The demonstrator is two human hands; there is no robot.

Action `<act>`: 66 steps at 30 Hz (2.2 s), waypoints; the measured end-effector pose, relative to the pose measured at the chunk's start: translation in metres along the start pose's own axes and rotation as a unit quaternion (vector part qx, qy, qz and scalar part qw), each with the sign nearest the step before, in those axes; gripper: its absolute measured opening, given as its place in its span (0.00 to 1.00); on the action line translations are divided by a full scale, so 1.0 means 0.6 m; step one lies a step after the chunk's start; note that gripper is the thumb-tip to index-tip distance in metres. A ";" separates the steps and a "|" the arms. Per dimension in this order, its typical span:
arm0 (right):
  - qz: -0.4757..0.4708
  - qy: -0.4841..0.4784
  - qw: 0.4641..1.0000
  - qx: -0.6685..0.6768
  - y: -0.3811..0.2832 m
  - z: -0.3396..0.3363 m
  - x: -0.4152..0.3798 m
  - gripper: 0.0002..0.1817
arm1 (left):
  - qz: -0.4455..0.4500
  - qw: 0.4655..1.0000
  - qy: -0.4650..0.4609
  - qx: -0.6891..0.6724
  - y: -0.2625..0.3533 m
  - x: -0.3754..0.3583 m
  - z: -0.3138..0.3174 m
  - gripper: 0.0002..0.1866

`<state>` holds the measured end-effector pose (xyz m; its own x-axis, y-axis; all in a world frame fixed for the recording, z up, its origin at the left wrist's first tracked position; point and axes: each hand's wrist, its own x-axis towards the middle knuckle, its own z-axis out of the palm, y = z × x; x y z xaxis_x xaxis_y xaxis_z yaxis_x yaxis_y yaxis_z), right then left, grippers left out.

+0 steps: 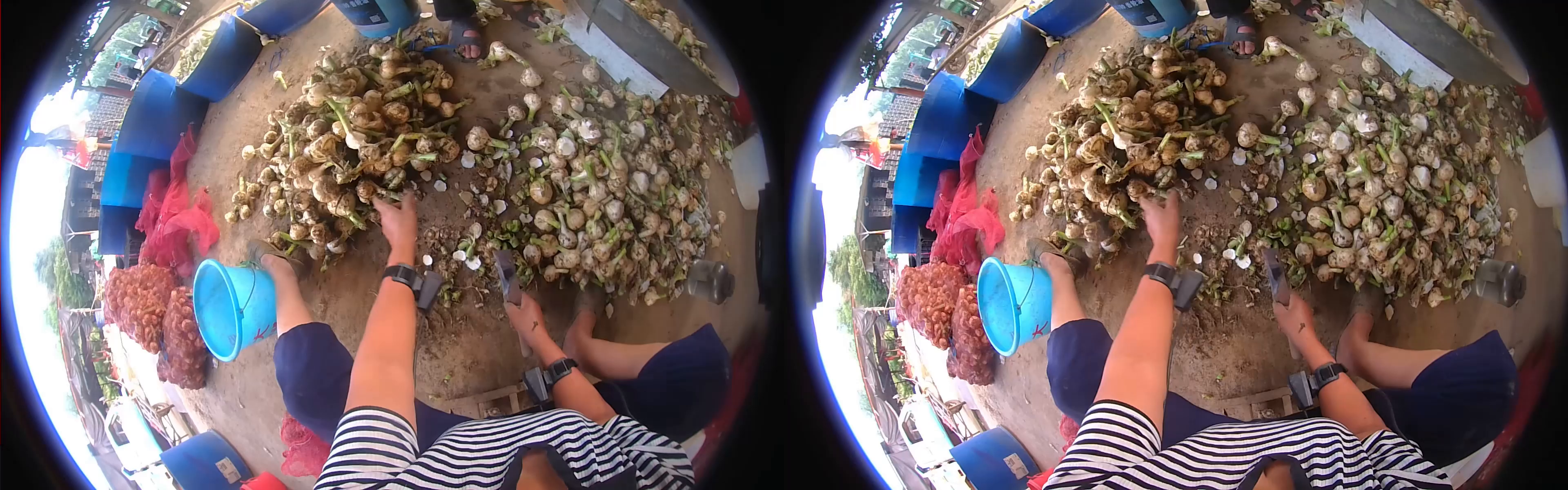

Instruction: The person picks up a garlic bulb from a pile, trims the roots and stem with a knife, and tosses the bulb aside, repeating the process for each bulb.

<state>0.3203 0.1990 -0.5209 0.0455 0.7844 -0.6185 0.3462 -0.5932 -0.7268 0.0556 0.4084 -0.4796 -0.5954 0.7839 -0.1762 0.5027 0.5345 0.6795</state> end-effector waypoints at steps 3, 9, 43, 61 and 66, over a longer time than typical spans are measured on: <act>0.046 -0.022 0.999 -0.005 -0.003 -0.003 0.007 0.19 | -0.054 0.991 0.016 0.124 -0.057 0.126 0.002 0.54; 0.074 -0.018 0.997 0.028 0.022 0.004 0.024 0.18 | -0.060 0.980 -0.040 0.184 -0.054 0.166 -0.001 0.53; -0.217 0.148 0.918 -0.297 -0.049 -0.068 -0.087 0.09 | 0.212 0.855 -0.366 -0.299 0.049 -0.452 -0.252 0.38; -0.177 -0.007 0.932 -0.316 -0.044 -0.048 -0.065 0.13 | -0.012 0.753 -0.330 -0.569 0.003 -0.387 -0.212 0.24; -0.104 -0.027 0.965 -0.241 -0.051 -0.027 -0.072 0.16 | 0.166 0.856 -0.412 -0.266 0.195 -0.365 -0.147 0.52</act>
<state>0.3228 0.1861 -0.4667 -0.1165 0.8589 -0.4988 0.7384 -0.2609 -0.6218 0.1894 0.2714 -0.2990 0.2785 0.9388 -0.2030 0.0718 0.1904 0.9791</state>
